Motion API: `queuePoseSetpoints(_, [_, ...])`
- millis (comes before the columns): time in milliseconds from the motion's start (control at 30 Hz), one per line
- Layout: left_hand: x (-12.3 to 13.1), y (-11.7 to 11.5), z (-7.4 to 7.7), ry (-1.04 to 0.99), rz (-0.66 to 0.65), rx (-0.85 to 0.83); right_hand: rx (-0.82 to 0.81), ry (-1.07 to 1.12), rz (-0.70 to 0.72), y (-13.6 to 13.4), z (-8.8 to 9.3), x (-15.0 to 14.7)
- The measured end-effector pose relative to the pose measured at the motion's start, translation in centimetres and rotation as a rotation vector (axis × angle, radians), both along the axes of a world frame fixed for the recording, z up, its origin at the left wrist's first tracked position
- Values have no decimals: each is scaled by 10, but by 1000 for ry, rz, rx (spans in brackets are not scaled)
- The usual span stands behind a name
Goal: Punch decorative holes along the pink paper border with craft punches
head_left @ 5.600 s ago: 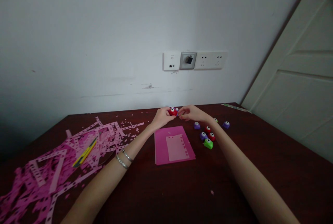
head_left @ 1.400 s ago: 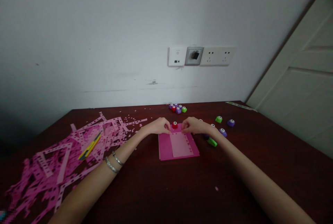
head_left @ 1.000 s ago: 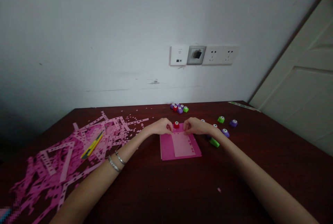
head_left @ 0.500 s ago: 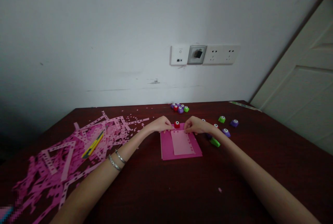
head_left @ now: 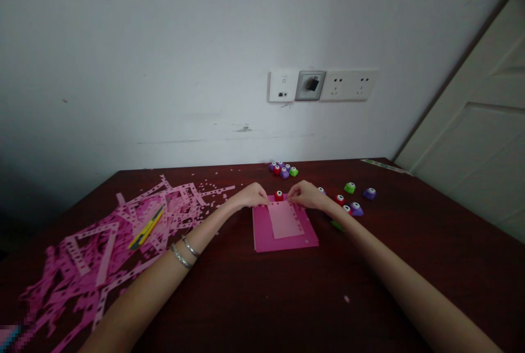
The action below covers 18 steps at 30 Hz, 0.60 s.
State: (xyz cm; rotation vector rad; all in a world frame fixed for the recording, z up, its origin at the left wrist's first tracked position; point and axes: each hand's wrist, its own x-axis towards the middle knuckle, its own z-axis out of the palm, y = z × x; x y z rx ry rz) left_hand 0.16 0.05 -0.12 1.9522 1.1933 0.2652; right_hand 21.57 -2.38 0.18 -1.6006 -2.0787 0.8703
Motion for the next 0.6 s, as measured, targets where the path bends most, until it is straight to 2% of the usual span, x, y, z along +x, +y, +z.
queuePoseSetpoints(167, [0,2,-4,13,14,17,27,-7,-29,0,-3,-4])
queuePoseSetpoints(600, [0,3,-6,48,53,27,-48,41,-72,-2,-3,-6])
